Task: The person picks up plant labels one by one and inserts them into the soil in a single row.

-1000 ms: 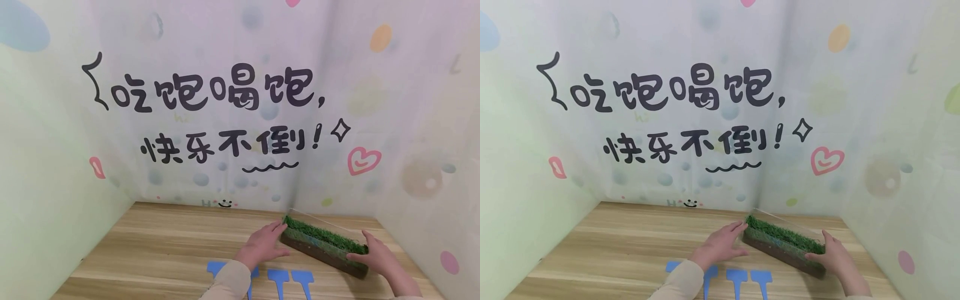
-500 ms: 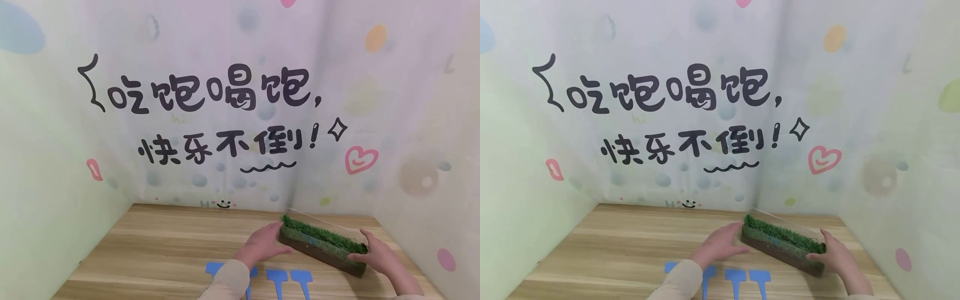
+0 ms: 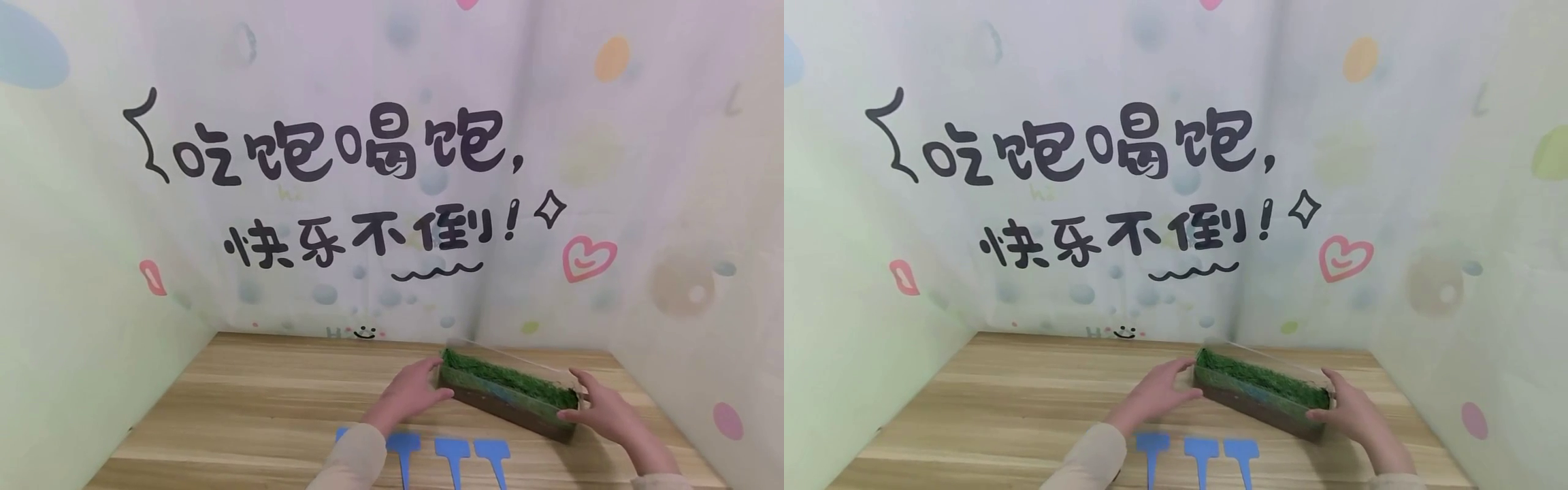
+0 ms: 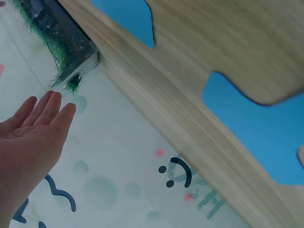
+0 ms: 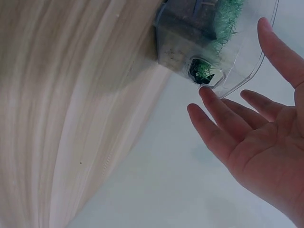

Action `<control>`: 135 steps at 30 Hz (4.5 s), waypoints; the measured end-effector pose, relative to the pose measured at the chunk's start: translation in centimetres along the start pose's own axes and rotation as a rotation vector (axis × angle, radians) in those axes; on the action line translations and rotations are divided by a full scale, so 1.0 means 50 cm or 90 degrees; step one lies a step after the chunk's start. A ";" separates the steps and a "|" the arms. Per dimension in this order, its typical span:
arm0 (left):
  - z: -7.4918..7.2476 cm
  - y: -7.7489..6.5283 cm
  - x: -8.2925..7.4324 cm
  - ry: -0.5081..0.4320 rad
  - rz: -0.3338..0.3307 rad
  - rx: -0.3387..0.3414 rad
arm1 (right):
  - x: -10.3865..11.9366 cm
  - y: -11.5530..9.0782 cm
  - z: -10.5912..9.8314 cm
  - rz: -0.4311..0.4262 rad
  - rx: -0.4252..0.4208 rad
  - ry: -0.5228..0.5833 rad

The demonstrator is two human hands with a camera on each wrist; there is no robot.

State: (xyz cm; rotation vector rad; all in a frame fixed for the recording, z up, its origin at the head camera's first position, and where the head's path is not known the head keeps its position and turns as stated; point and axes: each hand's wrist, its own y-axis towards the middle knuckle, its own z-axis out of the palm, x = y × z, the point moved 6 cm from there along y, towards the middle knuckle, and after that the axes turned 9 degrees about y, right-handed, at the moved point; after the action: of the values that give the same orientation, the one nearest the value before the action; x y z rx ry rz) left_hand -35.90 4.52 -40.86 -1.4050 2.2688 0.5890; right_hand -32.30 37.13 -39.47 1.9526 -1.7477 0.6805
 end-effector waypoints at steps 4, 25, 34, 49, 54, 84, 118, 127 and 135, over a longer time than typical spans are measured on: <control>-0.016 -0.013 0.021 -0.047 -0.001 -0.012 | 0.012 0.009 0.010 -0.022 0.008 0.021; -0.107 -0.068 0.130 -0.110 -0.134 -0.072 | 0.113 0.074 0.089 -0.115 0.087 0.116; -0.130 -0.095 0.150 -0.116 -0.178 -0.102 | 0.130 0.091 0.113 -0.156 0.111 0.150; -0.125 -0.082 0.153 -0.093 -0.183 -0.086 | 0.108 0.105 0.101 -0.214 0.177 0.216; -0.129 -0.089 0.153 -0.083 -0.190 -0.084 | 0.109 0.109 0.104 -0.225 0.179 0.211; -0.155 -0.127 0.051 0.125 -0.097 -0.105 | 0.128 0.104 0.115 -0.206 0.190 0.175; -0.036 -0.108 -0.064 0.064 0.010 0.052 | 0.140 0.100 0.111 -0.195 0.209 0.174; -0.012 -0.101 -0.079 0.055 0.011 0.081 | 0.137 0.099 0.112 -0.191 0.206 0.167; 0.003 -0.096 -0.093 0.059 0.011 0.085 | 0.139 0.106 0.111 -0.204 0.203 0.154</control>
State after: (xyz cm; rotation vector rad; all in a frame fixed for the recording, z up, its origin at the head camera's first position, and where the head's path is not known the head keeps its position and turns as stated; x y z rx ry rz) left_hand -29.64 6.07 -39.16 -1.3758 2.3470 0.3774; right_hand -36.56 27.68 -39.56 2.1827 -1.2044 1.0758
